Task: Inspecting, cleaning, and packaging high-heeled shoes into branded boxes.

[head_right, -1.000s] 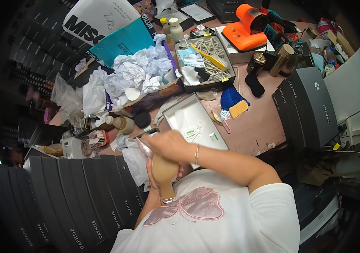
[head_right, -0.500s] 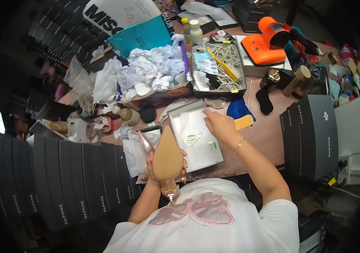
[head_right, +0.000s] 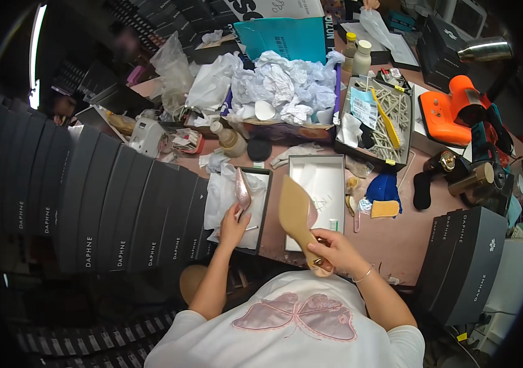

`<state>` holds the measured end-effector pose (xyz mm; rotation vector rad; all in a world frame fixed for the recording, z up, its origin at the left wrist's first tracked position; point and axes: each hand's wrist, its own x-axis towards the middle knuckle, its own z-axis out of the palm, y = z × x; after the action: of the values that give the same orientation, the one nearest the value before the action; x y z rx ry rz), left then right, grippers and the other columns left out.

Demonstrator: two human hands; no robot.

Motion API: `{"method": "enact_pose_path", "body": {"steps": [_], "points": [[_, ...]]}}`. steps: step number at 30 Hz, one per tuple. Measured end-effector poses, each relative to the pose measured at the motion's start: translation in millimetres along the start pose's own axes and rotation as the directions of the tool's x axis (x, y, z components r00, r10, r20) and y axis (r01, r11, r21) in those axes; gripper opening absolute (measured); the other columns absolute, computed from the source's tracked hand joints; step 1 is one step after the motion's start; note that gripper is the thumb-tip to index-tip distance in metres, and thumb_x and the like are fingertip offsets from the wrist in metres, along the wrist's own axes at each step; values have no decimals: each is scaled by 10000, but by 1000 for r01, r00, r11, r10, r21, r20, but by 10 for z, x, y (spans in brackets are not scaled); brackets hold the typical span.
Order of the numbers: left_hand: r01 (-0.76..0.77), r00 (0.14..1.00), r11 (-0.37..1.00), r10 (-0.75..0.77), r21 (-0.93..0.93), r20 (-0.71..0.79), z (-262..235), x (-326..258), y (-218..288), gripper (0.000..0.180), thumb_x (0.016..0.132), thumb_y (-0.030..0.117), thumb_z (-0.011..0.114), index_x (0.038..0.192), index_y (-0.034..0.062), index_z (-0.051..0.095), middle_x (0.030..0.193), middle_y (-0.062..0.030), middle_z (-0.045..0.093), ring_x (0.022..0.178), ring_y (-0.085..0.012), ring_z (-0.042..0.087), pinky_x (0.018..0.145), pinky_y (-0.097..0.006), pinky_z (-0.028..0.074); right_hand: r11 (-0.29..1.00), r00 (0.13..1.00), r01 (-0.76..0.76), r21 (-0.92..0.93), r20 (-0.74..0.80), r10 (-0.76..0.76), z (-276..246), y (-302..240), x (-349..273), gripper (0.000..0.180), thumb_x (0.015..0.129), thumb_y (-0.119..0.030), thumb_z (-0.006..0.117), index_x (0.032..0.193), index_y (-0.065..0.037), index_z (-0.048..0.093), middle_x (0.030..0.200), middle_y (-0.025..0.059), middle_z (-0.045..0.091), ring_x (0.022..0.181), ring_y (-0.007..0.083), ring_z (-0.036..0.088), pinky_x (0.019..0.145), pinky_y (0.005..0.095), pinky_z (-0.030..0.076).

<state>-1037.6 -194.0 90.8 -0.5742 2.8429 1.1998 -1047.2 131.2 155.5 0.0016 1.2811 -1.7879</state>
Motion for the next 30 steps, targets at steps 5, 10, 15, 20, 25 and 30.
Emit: {"method": "enact_pose_path", "body": {"steps": [5,10,15,20,25,30], "points": [[-137,974,920,57,367,220,171,286,-1080,379,828,180,627,1143,-12,541,1076,-255,588,975,-418,570,811,-450,471,989,985,144,42,-107,-138,230,112,162,311,936,-136,561,1210,3,516,1008,31,598,862,79,556,748,231,478],[-39,920,989,91,-142,382,-236,255,-476,252,887,155,586,1086,2,566,957,-169,651,823,-318,640,697,-382,499,960,956,253,117,-183,-230,401,176,239,334,923,-167,596,1195,11,522,1008,35,612,855,73,579,719,222,504],[339,674,610,373,-716,637,-738,-385,411,286,917,67,562,1185,-28,535,1054,-111,644,971,-182,621,849,-309,505,983,982,167,76,-101,-159,474,120,144,330,914,-169,609,1175,23,548,981,34,617,831,69,580,696,224,513],[340,565,512,559,-789,607,-596,-544,442,342,899,73,595,1219,-28,526,1119,-155,629,1022,-228,617,885,-335,496,963,960,264,46,-107,-258,595,320,99,350,899,-147,628,1190,35,559,997,28,615,888,81,573,767,237,493],[356,528,490,597,-796,604,-605,-503,453,344,898,83,601,1217,-29,530,1123,-149,630,1022,-224,615,890,-333,491,957,955,282,73,-115,-273,620,363,45,355,897,-142,630,1192,42,559,1040,38,620,934,85,568,811,244,484],[384,521,582,505,-717,688,-608,-472,491,326,910,71,584,1216,-26,528,1134,-132,621,1005,-199,618,879,-322,497,955,954,274,117,-160,-254,615,440,31,344,903,-135,618,1190,43,556,1058,41,623,949,90,574,821,252,488]]}}
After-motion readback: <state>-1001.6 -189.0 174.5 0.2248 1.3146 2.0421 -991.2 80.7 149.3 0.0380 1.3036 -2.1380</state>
